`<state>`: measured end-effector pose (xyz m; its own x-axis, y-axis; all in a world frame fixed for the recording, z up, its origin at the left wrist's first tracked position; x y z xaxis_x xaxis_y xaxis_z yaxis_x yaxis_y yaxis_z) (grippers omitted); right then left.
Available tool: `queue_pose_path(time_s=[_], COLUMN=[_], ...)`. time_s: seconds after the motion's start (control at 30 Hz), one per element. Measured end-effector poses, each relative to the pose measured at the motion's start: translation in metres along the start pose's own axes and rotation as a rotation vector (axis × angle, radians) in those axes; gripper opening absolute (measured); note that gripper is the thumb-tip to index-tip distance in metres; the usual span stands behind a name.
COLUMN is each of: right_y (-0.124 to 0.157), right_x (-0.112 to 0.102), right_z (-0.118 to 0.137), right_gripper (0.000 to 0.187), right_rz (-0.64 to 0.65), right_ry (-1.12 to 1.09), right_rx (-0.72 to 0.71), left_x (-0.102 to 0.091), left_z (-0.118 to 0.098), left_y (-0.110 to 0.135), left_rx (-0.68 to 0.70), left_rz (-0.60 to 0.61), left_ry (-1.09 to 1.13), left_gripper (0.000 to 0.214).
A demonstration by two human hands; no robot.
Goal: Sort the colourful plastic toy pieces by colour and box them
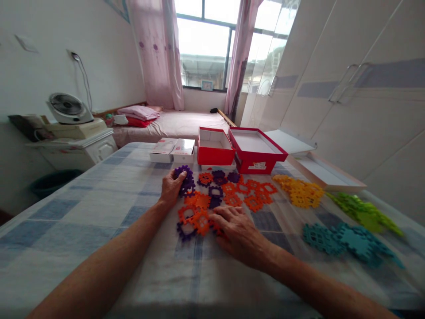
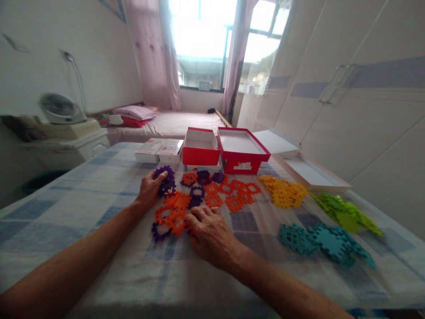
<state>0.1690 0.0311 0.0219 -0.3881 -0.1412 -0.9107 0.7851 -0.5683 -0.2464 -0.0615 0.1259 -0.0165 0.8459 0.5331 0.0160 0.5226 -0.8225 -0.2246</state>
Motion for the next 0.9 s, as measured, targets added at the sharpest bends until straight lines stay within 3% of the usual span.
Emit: queue_pose_path(time_s=[0.27, 0.63, 0.8, 0.9], right_y=[0.025, 0.049, 0.043, 0.035], right_x=[-0.021, -0.032, -0.045, -0.054], right_z=[-0.068, -0.09, -0.118, -0.12], right_gripper=[0.052, 0.036, 0.035, 0.035], right_rz=[-0.111, -0.264, -0.329, -0.354], right_ry=[-0.094, -0.005, 0.125, 0.193], right_rx=[0.122, 0.227, 0.214, 0.203], left_x=[0.001, 0.001, 0.001, 0.002], left_z=[-0.001, 0.0, 0.0, -0.002], left_y=[0.0, -0.001, -0.001, 0.0], left_rx=[-0.013, 0.0, 0.001, -0.009], left_rz=[0.008, 0.03, 0.035, 0.039], left_ry=[-0.019, -0.052, -0.053, -0.041], left_gripper=[0.043, 0.044, 0.044, 0.043])
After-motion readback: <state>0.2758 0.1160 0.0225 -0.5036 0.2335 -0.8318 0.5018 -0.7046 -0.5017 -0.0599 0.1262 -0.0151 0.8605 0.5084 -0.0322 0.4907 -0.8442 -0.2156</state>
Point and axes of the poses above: each hand's wrist, its own y-axis away from the middle knuckle, its own x-axis out of the palm, z = x × y, the point moved 6 cm from there along -y, towards the middle knuckle, and after that the axes turned 7 degrees about -y, right-handed, at the moved point
